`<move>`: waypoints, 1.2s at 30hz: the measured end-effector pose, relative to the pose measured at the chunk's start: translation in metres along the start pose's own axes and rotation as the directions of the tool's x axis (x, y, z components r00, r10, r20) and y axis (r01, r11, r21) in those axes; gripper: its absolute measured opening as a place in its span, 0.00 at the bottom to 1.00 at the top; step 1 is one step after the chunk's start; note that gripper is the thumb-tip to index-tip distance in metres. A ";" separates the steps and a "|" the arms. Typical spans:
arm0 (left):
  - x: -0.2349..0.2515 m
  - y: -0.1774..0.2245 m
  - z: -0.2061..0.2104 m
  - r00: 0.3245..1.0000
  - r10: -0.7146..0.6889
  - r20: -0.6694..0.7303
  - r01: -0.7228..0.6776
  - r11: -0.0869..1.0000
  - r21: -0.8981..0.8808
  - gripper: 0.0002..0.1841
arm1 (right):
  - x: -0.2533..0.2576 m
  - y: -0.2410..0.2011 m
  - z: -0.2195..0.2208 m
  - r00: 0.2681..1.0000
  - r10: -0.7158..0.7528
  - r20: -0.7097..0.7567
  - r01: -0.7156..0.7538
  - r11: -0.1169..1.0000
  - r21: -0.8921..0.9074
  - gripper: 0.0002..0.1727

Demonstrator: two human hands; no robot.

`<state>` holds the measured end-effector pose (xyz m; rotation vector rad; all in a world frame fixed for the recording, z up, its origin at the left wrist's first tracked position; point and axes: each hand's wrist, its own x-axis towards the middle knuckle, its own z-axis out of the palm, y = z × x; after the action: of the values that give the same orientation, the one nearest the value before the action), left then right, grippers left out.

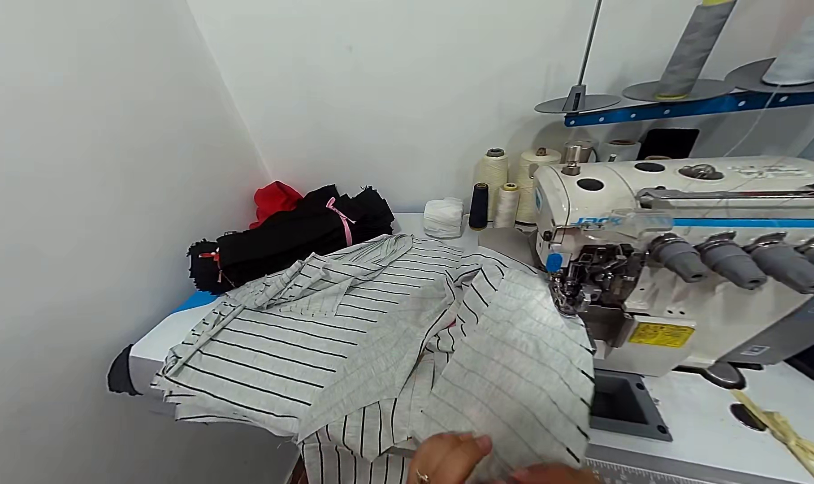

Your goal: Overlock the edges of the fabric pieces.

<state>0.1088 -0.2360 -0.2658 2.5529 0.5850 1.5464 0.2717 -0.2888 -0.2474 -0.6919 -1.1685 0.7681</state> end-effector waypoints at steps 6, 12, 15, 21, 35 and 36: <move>-0.002 -0.025 -0.027 0.998 0.036 0.045 -0.040 0.995 0.088 0.11 | 0.003 -0.009 -0.008 1.000 0.028 0.000 -0.028 0.995 -0.095 0.14; 0.009 -0.052 -0.079 0.961 0.245 0.127 -0.254 0.965 0.064 0.10 | 0.008 -0.007 -0.026 0.988 -0.093 0.126 0.131 0.932 -0.339 0.25; 0.016 -0.068 -0.087 0.947 0.290 0.140 -0.307 0.944 0.120 0.13 | 0.010 -0.010 -0.033 0.979 -0.159 0.128 0.200 0.871 -0.448 0.15; 0.031 -0.061 -0.092 0.940 0.265 0.212 -0.216 0.949 -0.228 0.08 | 0.018 -0.023 -0.040 0.981 -0.147 0.126 0.192 0.820 -0.539 0.16; 0.066 0.002 -0.037 0.964 -0.034 0.264 0.032 0.999 0.012 0.16 | 0.054 -0.052 -0.020 0.903 0.042 0.427 0.340 0.536 -0.773 0.18; 0.067 -0.001 -0.032 0.969 -0.007 0.246 -0.004 0.999 0.043 0.13 | 0.056 -0.055 -0.020 0.895 0.042 0.444 0.361 0.516 -0.777 0.18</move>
<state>0.1080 -0.2139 -0.1953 2.7181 0.5952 1.2004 0.3114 -0.2754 -0.1786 -1.2420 -2.0246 0.0928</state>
